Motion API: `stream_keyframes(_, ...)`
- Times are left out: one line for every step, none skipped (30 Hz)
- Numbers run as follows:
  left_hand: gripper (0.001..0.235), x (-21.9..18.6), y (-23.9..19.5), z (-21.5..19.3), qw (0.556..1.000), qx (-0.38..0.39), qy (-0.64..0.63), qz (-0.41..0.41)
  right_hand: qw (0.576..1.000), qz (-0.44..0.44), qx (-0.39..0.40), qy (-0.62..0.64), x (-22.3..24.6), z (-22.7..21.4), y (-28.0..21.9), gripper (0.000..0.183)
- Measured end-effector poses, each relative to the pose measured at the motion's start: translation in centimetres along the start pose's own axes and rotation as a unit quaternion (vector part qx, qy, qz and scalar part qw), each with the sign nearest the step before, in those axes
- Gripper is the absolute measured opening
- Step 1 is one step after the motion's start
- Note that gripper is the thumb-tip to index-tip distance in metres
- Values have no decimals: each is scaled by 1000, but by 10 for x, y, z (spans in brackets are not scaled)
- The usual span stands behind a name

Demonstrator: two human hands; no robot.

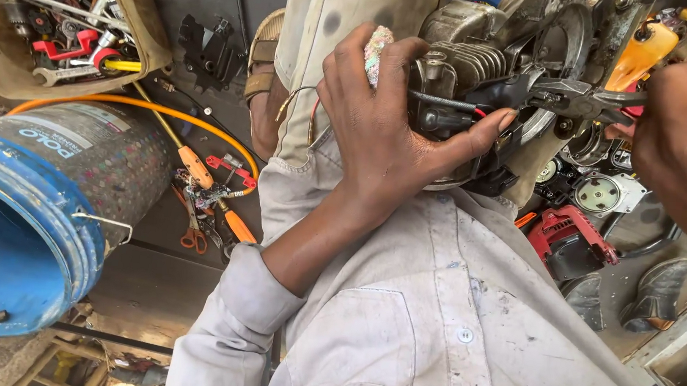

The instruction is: Repairing or reassembling a small internal combustion engine by working on the magneto housing and flywheel.

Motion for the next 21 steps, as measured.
stream_keyframes(87,0,0,0,1000,-2,3,0,1000,25,-2,8,-2,1,1,33)
stream_keyframes(88,-1,1,1,1000,-2,5,1,999,51,-1,17,-3,2,1,30)
stream_keyframes(88,-1,1,2,1000,1,3,6,998,54,3,19,1,7,-1,30)
stream_keyframes(87,-1,0,0,1000,-6,8,7,995,70,26,67,3,14,-4,27)
stream_keyframes(86,-1,-1,-1,1000,-13,13,9,988,86,49,115,6,22,-6,24)
stream_keyframes(86,-2,-1,-1,1000,-7,10,10,988,86,53,119,6,21,-7,24)
stream_keyframes(86,-1,0,-2,1000,-4,7,8,984,98,45,145,4,20,-7,24)
stream_keyframes(86,-1,-1,-3,1000,-1,3,4,978,109,37,172,2,18,-7,25)
stream_keyframes(86,0,-2,-2,1000,4,1,3,978,107,41,175,9,25,-11,25)
stream_keyframes(85,0,-1,-2,1000,0,1,6,970,112,60,205,14,35,-15,22)
stream_keyframes(85,0,0,-3,1000,-4,0,8,962,117,78,236,19,45,-19,22)
stream_keyframes(85,0,-1,-3,1000,-2,-1,6,961,116,80,236,16,42,-14,22)
stream_keyframes(84,0,-1,-3,1000,-2,-1,6,958,110,88,250,14,40,-8,24)
stream_keyframes(83,0,-1,-3,1000,-4,-2,6,954,104,95,264,12,37,-3,26)
stream_keyframes(83,0,-1,-3,1000,-3,-3,5,954,103,97,264,11,35,1,26)
stream_keyframes(84,0,-1,-3,1000,-7,0,7,949,70,163,261,14,39,3,19)
stream_keyframes(85,0,-1,-3,1000,-10,3,9,938,36,228,257,18,43,4,15)
stream_keyframes(85,1,-2,-3,1000,-10,2,8,938,35,229,256,20,47,3,15)
stream_keyframes(85,1,-2,-2,1000,-5,-1,8,918,69,217,326,20,50,1,13)
stream_keyframes(85,2,-4,-2,1000,2,-3,7,891,102,204,394,20,54,-1,11)
stream_keyframes(85,3,-4,-3,1000,3,-3,6,890,100,205,394,22,68,1,11)
Point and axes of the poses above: each hand's wrist, its own y-axis towards the middle knuckle, its own z-axis out of the palm, x = y × z, the point moved 6 cm from there along y, towards the middle knuckle, and after that the axes turned 9 degrees about y, right-handed, at the moved point
